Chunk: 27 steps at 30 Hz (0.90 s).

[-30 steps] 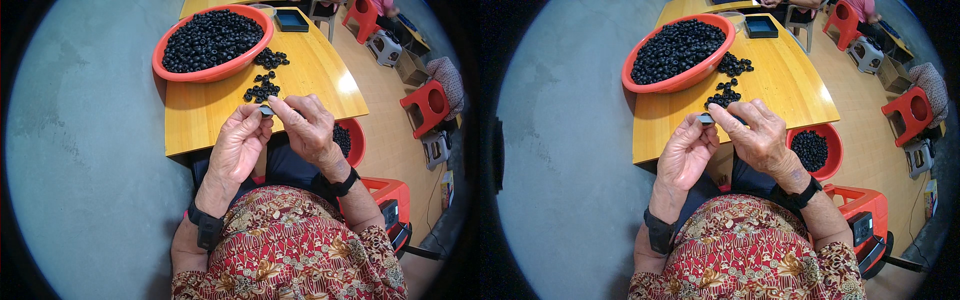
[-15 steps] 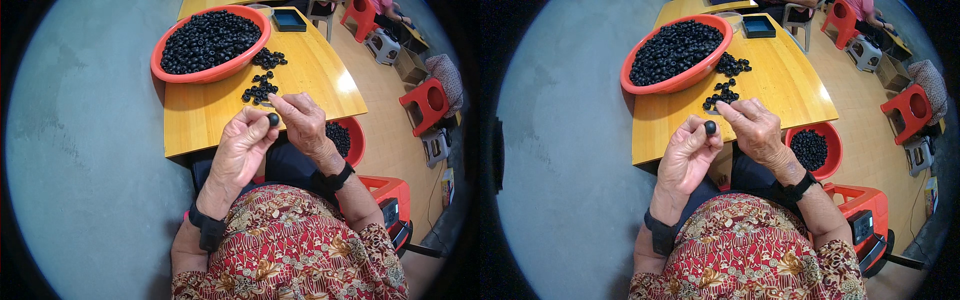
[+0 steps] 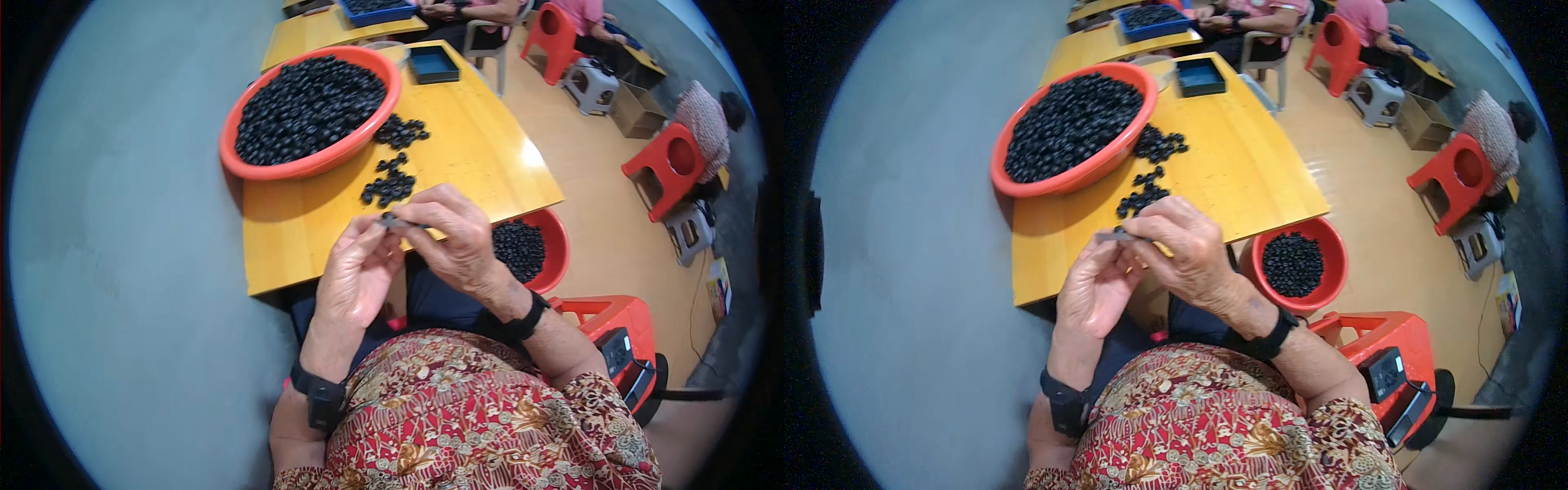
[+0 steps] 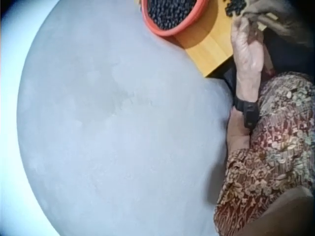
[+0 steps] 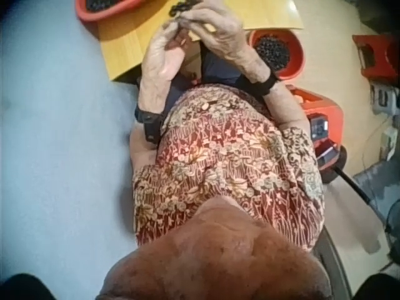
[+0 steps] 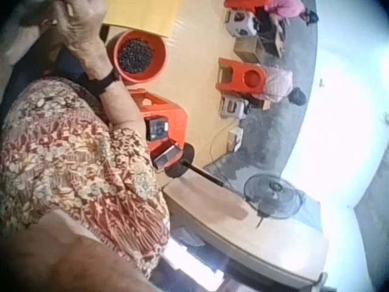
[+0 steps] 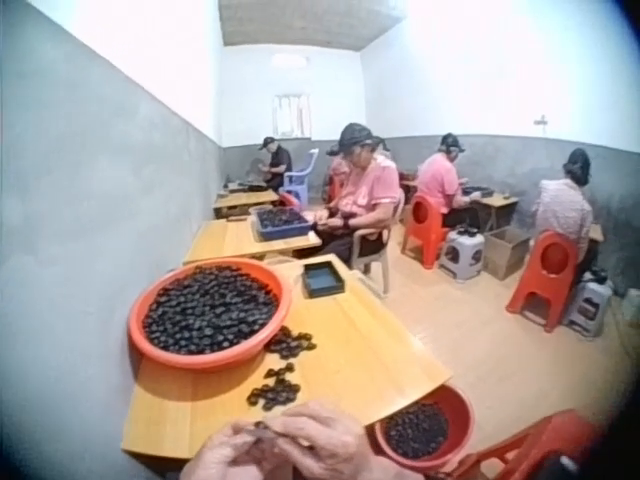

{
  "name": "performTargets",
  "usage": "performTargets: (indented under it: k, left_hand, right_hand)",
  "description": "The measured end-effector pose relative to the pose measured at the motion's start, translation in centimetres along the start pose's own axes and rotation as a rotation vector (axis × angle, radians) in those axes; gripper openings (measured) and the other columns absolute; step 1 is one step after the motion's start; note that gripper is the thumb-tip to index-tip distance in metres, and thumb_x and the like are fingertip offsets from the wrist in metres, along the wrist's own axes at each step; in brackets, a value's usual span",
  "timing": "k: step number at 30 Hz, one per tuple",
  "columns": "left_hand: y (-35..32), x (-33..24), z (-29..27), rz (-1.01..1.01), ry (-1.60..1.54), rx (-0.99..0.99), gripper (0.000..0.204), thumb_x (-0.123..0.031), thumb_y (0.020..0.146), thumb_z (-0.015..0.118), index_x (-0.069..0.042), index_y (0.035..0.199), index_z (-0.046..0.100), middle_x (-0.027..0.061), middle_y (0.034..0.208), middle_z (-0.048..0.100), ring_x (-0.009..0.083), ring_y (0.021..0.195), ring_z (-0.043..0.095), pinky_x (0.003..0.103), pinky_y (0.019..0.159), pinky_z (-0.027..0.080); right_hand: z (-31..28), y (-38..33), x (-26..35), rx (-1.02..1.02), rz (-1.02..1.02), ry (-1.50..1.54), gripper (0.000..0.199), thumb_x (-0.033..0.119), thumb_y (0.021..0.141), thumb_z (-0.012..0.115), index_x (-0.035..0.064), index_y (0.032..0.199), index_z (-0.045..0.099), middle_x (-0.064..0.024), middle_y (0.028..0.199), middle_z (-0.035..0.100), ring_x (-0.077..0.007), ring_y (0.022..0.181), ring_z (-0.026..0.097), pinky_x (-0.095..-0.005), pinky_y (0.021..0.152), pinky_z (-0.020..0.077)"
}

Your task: Trimming excess material from small black circular rubber or plastic parts using a small handheld blade.

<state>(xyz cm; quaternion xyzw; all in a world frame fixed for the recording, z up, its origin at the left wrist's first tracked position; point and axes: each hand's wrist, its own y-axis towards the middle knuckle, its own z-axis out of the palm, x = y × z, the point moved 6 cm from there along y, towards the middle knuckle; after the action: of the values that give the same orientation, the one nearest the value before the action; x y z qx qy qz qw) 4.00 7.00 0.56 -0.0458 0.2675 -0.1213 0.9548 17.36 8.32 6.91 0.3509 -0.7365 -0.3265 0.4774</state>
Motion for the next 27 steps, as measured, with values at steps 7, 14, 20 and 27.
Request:
performTargets:
  k: [7,14,20,27]
  left_hand:
    - [-0.1,0.1,0.5,0.005,-0.029,0.021,0.013,-0.003,0.090,0.061,-0.008,0.102,0.059,0.0035,0.099,0.064,0.0136,0.093,0.063,0.030,0.084,0.051]
    - [0.4,0.9,1.0,-0.078,0.118,0.057,0.029,-0.011,0.091,0.062,-0.008,0.119,0.056,0.0034,0.110,0.062,0.0148,0.103,0.058,0.031,0.088,0.049]
    - [1.5,1.7,2.0,-0.131,0.233,0.056,0.022,-0.015,0.096,0.060,-0.005,0.115,0.056,0.0089,0.106,0.062,0.0146,0.092,0.061,0.027,0.082,0.050]
    - [1.6,1.7,-1.7,-0.151,0.188,-0.018,0.016,-0.010,0.095,0.060,-0.004,0.110,0.059,0.0083,0.099,0.064,0.0145,0.088,0.063,0.026,0.080,0.052]
  right_hand:
    - [-0.2,1.0,0.4,0.133,-0.040,0.032,0.025,0.009,0.078,0.075,0.0042,0.101,0.067,-0.0115,0.092,0.065,-0.0276,0.082,0.065,-0.0356,0.071,0.0530]
    - [-1.2,0.3,-1.6,0.166,0.149,0.197,0.022,0.011,0.079,0.071,0.0037,0.099,0.065,-0.0125,0.088,0.064,-0.0301,0.085,0.064,-0.0367,0.074,0.0524]
    - [-11.1,1.2,-5.2,-0.210,0.246,-0.121,0.017,0.005,0.082,0.067,0.0028,0.099,0.065,-0.0082,0.088,0.067,-0.0146,0.074,0.062,-0.0268,0.066,0.0500]
    - [-20.5,-2.9,-12.0,-0.437,0.369,-0.571,0.016,0.013,0.084,0.069,0.0047,0.097,0.067,-0.0076,0.086,0.065,-0.0172,0.075,0.064,-0.0302,0.066,0.0505]
